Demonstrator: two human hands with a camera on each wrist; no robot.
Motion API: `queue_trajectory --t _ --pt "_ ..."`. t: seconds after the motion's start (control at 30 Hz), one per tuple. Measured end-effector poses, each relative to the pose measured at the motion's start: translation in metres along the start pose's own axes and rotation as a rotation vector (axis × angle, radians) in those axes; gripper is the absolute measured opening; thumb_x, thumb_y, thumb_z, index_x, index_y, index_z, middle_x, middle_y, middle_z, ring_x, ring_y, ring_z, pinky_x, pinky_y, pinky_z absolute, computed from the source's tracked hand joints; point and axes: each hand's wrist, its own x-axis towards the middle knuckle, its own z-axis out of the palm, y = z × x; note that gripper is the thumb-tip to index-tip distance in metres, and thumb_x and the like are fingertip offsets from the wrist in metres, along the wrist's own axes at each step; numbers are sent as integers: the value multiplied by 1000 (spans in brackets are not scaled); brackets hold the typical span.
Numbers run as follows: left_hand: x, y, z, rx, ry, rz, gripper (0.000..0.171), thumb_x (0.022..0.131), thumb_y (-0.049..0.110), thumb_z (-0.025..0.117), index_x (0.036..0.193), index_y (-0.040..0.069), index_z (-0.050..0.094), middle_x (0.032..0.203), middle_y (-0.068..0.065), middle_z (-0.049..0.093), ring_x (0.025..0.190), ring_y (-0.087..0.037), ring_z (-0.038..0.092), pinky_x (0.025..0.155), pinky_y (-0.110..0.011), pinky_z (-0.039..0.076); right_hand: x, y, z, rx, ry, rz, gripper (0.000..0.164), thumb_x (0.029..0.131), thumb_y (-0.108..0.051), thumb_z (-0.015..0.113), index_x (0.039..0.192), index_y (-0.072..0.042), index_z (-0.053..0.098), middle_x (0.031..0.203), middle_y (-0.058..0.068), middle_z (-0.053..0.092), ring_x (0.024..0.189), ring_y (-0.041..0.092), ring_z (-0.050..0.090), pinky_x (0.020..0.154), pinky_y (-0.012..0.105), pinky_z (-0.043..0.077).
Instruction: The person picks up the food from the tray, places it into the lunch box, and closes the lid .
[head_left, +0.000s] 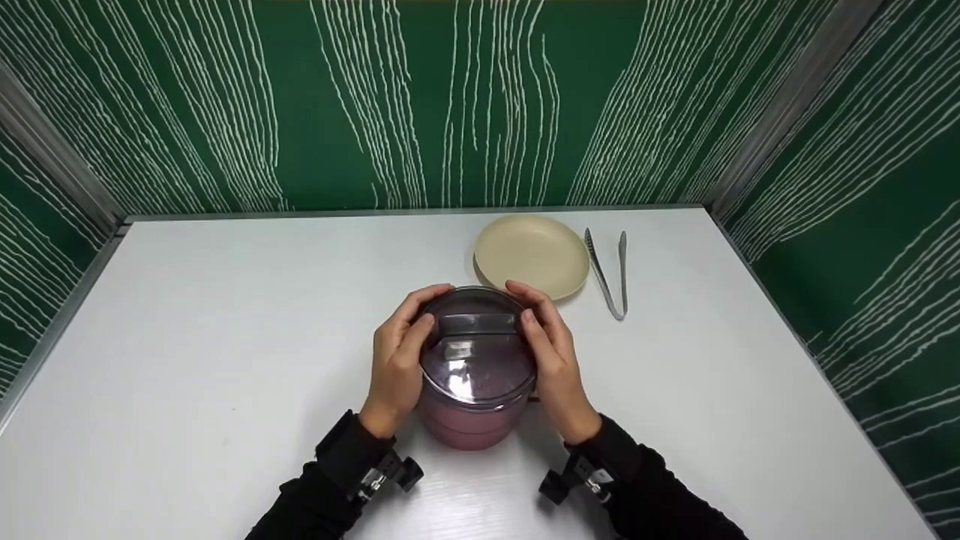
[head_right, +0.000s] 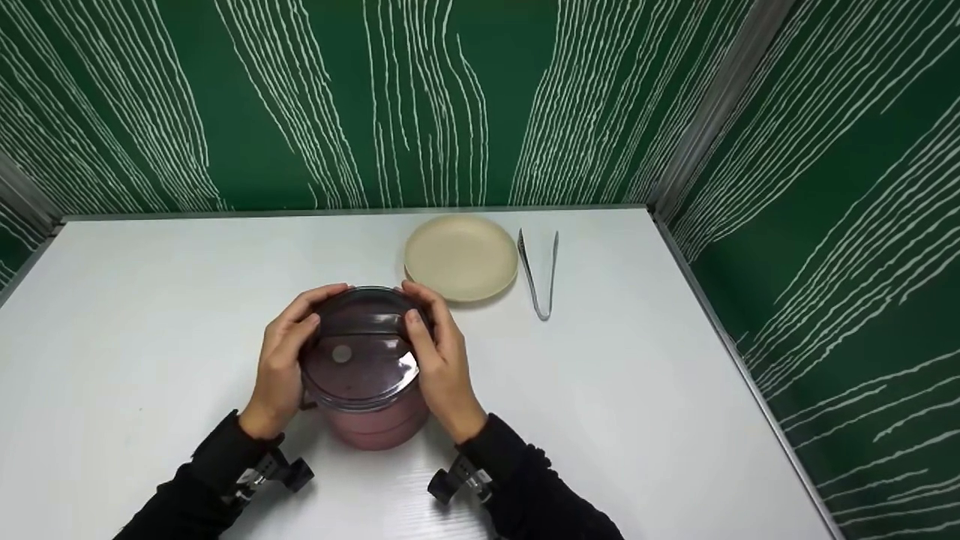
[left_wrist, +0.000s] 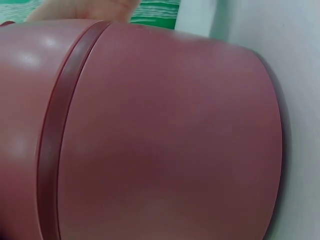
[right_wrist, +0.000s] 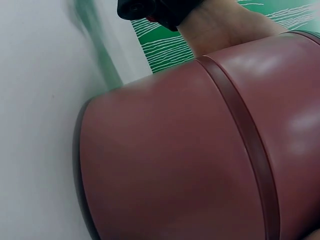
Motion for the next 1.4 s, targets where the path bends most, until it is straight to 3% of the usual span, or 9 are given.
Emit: queue_trajectory --t 0.23,0.43,0.6,0.7,0.83,1.03,1.17,1.27,1.4 --pt "-2 -3 4 -114 5 -30 45 104 12 41 141 1 65 143 -14 68 137 -23 62 119 -28 47 0 1 -1 -1 -21 -1 47 114 -23 41 157 -8 48 156 10 58 148 20 53 125 28 40" --pt "-1 -2 3 -150 -3 -31 47 104 11 39 142 1 64 144 -14 68 136 -22 63 117 -28 49 2 1 0 -9 -32 -22 47 114 -22 40 156 -6 49 156 15 59 147 21 54 126 28 40" --pt "-1 -2 1 -139 -24 -36 46 105 11 39 144 1 62 147 -15 66 138 -22 61 118 -27 48 2 0 -1 -13 -19 -5 45 113 -21 43 154 -6 52 157 11 58 149 19 52 127 27 38" --pt "-1 -1 -2 -100 -44 -36 45 107 13 40 146 2 61 149 -13 65 142 -22 59 120 -26 45 2 -1 -3 -28 -30 3 44 114 -21 44 154 -5 53 158 10 57 149 17 51 126 25 38" --pt "-1 0 -7 -43 -79 -53 45 109 18 43 149 5 58 152 -8 63 145 -21 57 122 -25 43 5 -3 -10 -54 -90 6 44 115 -19 42 154 -2 52 159 18 54 147 15 52 123 22 40" --pt "0 -2 -27 77 -112 -87 49 115 26 31 150 7 59 150 -10 65 142 -25 60 123 -43 47 18 -8 -34 -175 -215 19 50 118 -27 28 152 -2 55 154 17 61 142 12 59 123 25 43" --pt "2 -6 -47 140 -90 -181 54 118 28 23 140 3 66 135 -17 72 128 -32 68 109 -51 58 31 -9 -61 -285 -308 40 54 120 -30 24 141 -2 66 139 16 72 124 13 71 111 29 55" --pt "2 -8 -61 214 -81 -308 46 119 28 33 129 4 72 120 -15 76 115 -29 72 99 -45 62 39 -6 -79 -383 -403 66 45 119 -23 35 136 1 69 132 17 75 116 15 74 105 31 60" --pt "-3 -12 -74 408 -167 -417 29 112 14 49 119 4 75 101 -11 77 93 -21 72 84 -36 61 43 -1 -95 -574 -532 114 34 116 -19 47 133 -1 71 125 15 78 111 21 76 99 33 63"
